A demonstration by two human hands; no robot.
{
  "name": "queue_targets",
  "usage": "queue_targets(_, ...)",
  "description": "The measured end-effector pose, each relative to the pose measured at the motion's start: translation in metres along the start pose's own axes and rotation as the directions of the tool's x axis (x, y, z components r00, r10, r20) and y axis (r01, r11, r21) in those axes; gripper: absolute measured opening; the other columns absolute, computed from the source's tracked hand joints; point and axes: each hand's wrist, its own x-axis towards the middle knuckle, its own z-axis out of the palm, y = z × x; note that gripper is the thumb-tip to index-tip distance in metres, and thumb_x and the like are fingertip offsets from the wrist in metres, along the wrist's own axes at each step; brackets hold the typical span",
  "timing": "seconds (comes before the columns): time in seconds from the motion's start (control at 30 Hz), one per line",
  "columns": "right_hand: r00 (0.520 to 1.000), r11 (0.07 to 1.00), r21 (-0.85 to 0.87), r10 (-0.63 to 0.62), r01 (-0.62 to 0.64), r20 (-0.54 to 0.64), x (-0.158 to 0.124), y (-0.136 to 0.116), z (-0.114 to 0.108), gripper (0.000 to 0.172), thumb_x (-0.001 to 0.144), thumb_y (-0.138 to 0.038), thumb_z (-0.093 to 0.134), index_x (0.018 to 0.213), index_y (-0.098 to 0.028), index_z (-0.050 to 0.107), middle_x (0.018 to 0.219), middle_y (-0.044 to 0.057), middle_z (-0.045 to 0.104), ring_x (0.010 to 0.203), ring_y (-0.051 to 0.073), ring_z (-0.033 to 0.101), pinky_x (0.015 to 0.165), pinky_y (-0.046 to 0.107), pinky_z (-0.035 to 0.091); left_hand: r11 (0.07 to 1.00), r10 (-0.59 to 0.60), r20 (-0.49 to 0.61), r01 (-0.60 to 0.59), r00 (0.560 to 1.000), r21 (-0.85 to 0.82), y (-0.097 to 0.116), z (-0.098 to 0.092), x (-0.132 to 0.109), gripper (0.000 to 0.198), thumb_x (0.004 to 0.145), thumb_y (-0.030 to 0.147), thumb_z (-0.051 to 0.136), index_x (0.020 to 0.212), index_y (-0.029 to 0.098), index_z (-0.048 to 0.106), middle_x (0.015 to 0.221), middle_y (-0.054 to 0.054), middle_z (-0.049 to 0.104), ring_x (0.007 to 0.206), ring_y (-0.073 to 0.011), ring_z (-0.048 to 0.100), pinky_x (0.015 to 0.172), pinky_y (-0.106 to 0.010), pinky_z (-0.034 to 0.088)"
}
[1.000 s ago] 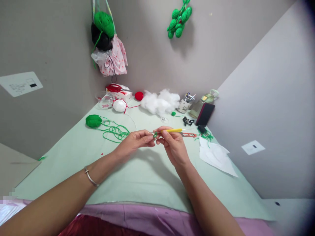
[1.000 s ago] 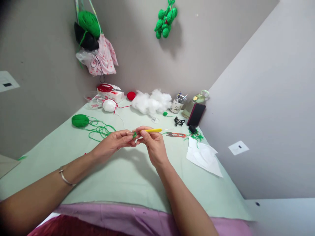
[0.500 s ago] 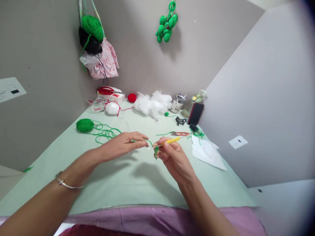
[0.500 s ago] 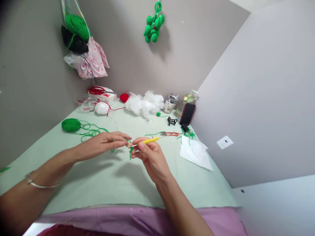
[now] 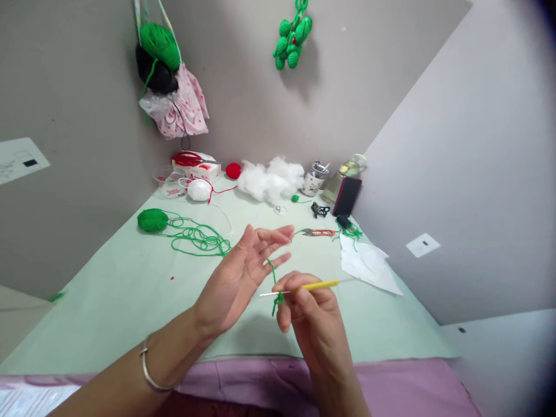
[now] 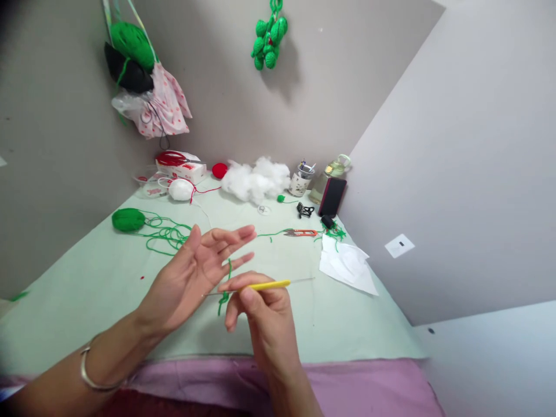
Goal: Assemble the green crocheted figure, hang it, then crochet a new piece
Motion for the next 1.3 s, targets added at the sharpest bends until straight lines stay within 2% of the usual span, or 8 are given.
queue_targets(0.1,0.998,0.997,-0.035,-0.064,0.063,-0.021,-0.004,-0.001,-0.004,0.013,0.093,-0.035,0.071,0.09,-0.026,0.08,0.088,0.002,0.076,0.048,0.004,0.056,0.05,0.02,0.042,0.903,0.211,0.042,-0.212,0.977,0.374,-0.003,-0.002,0.002,0.071,0.107,0.054,0.026,0.057,0.022,0.065,0.12,-0.004,0.076,0.146,-0.0266,0.043,0.127,-0.048,0.013)
queue_targets(0.17,0.992,0.991,-0.074,-0.119,0.115,-0.052,-0.004,-0.002,-0.009,0.014,0.094,-0.035,0.07,0.091,-0.027,0.08,0.089,0.002,0.076,0.048,0.004,0.056,0.05,0.021,0.042,0.717,0.29,0.125,-0.302,0.949,0.628,-0.005,-0.008,-0.003,0.062,0.106,0.054,0.036,0.066,0.023,0.073,0.123,-0.005,0.075,0.147,-0.0278,0.04,0.128,-0.046,0.003)
queue_targets(0.23,0.983,0.977,-0.141,-0.172,0.161,-0.07,-0.005,-0.002,-0.015,0.014,0.095,-0.033,0.068,0.092,-0.027,0.08,0.09,0.002,0.076,0.051,0.005,0.056,0.053,0.022,0.044,0.668,0.236,0.111,-0.244,0.965,0.703,-0.007,-0.014,-0.011,0.046,0.105,0.049,0.043,0.094,0.023,0.08,0.129,-0.006,0.071,0.144,-0.028,0.043,0.126,-0.045,0.013)
queue_targets(0.4,0.966,0.921,-0.311,-0.256,0.233,-0.035,-0.01,0.006,-0.023,0.017,0.098,-0.027,0.062,0.1,-0.028,0.079,0.099,0.004,0.076,0.061,0.009,0.06,0.061,0.026,0.05,0.847,-0.144,-0.052,0.15,0.988,0.51,-0.012,-0.017,-0.026,0.034,0.097,0.046,0.06,0.121,0.025,0.075,0.107,-0.004,0.071,0.088,-0.018,0.06,0.086,-0.032,0.049)
queue_targets(0.7,0.96,0.872,-0.43,-0.278,0.234,-0.043,-0.011,0.015,-0.016,0.022,0.098,-0.02,0.061,0.101,-0.03,0.08,0.101,0.004,0.074,0.066,0.011,0.061,0.06,0.028,0.052,0.923,-0.216,-0.168,0.257,0.962,0.287,-0.023,-0.014,-0.026,0.025,0.087,0.038,0.077,0.108,0.024,0.079,0.085,0.0,0.066,0.061,-0.008,0.047,0.058,-0.023,0.039)
queue_targets(0.93,0.957,0.845,-0.487,-0.284,0.221,-0.059,-0.01,0.018,-0.014,0.023,0.1,-0.02,0.058,0.103,-0.031,0.078,0.095,0.003,0.071,0.062,0.011,0.059,0.056,0.028,0.049,0.934,-0.196,-0.234,0.254,0.952,0.251,-0.024,-0.014,-0.028,0.05,0.084,0.033,0.08,0.132,0.032,0.066,0.09,0.002,0.061,0.055,-0.0052,0.039,0.046,-0.02,0.029)
queue_targets(1.13,0.774,0.315,-0.859,-0.619,0.403,0.136,-0.02,0.036,-0.013,0.051,0.09,-0.002,0.064,0.126,-0.038,0.072,0.106,0.006,0.07,0.094,0.02,0.067,0.078,0.034,0.055,0.959,-0.211,-0.276,0.254,0.938,0.128,-0.028,-0.004,-0.031,0.057,0.085,0.03,0.081,0.138,0.027,0.06,0.081,0.005,0.057,0.05,-0.0019,0.031,0.046,-0.019,0.023)
queue_targets(1.3,0.855,0.645,-0.702,-0.509,0.302,-0.1,-0.017,0.027,-0.016,0.025,0.096,-0.013,0.06,0.103,-0.03,0.077,0.086,0.003,0.067,0.081,0.018,0.063,0.071,0.033,0.051,0.926,-0.377,-0.178,0.362,0.909,-0.11,-0.024,-0.009,-0.028,0.045,0.086,0.023,0.079,0.128,0.023,0.066,0.083,0.005,0.054,0.042,0.0038,0.021,0.042,-0.02,0.01)
